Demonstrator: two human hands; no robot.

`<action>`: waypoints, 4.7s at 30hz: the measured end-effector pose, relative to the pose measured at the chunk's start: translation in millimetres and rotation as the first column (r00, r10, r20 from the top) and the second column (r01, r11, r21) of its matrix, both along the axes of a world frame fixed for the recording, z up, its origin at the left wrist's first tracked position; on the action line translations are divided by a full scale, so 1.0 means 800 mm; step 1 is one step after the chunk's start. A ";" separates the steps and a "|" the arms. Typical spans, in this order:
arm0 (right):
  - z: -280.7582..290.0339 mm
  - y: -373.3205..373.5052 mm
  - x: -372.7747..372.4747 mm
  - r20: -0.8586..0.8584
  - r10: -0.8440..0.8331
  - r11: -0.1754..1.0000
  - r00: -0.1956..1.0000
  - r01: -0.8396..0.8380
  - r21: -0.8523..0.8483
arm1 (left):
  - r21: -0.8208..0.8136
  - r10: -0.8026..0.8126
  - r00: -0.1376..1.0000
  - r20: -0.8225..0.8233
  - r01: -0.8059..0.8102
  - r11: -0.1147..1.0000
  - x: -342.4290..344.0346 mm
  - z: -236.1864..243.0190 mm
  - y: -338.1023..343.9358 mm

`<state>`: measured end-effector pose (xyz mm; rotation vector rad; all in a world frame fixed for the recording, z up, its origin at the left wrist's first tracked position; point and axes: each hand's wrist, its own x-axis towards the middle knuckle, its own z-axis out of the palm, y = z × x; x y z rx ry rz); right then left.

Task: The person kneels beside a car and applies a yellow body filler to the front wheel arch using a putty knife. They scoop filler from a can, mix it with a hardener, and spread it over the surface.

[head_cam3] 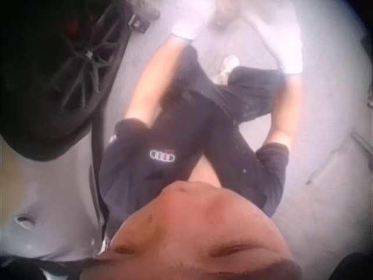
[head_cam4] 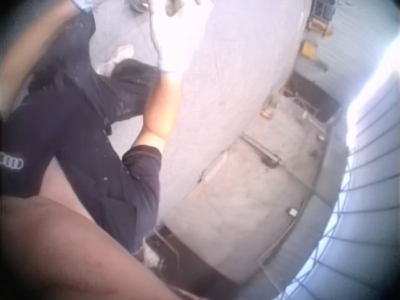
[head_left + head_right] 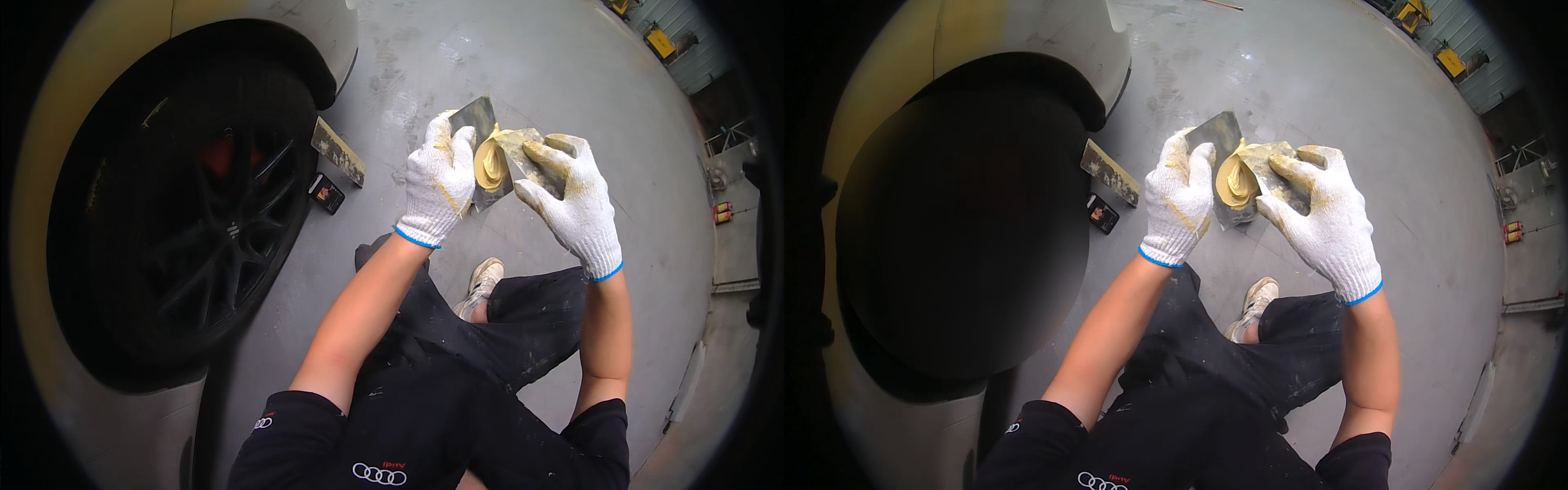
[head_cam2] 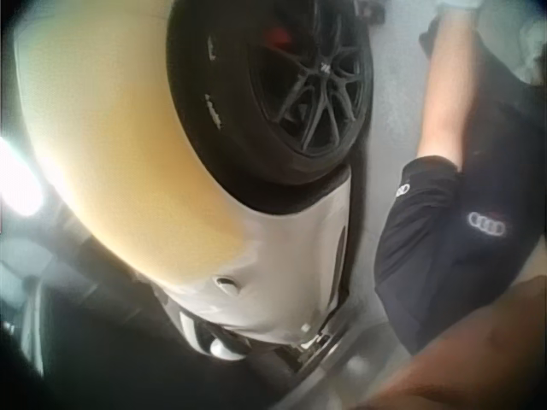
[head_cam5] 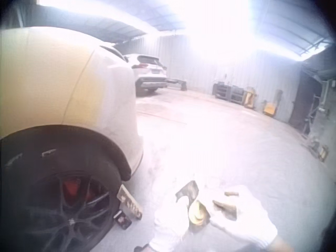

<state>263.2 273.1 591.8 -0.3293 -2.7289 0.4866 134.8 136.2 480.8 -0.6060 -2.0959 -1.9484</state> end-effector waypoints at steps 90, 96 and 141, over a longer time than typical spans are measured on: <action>-0.134 0.081 0.008 0.099 0.105 0.822 0.989 -0.031 -0.568 | 0.566 -0.224 0.798 0.559 -0.169 0.807 0.010 -0.043 -0.011; -0.153 0.070 -0.001 0.108 -0.006 0.672 0.994 0.084 -0.736 | 0.500 -0.175 0.764 0.621 -0.214 0.839 0.002 -0.053 -0.012; -0.050 0.009 -0.025 0.010 0.023 0.999 1.000 -0.022 -0.047 | 0.391 0.064 0.962 0.265 -0.169 0.905 -0.008 -0.050 -0.025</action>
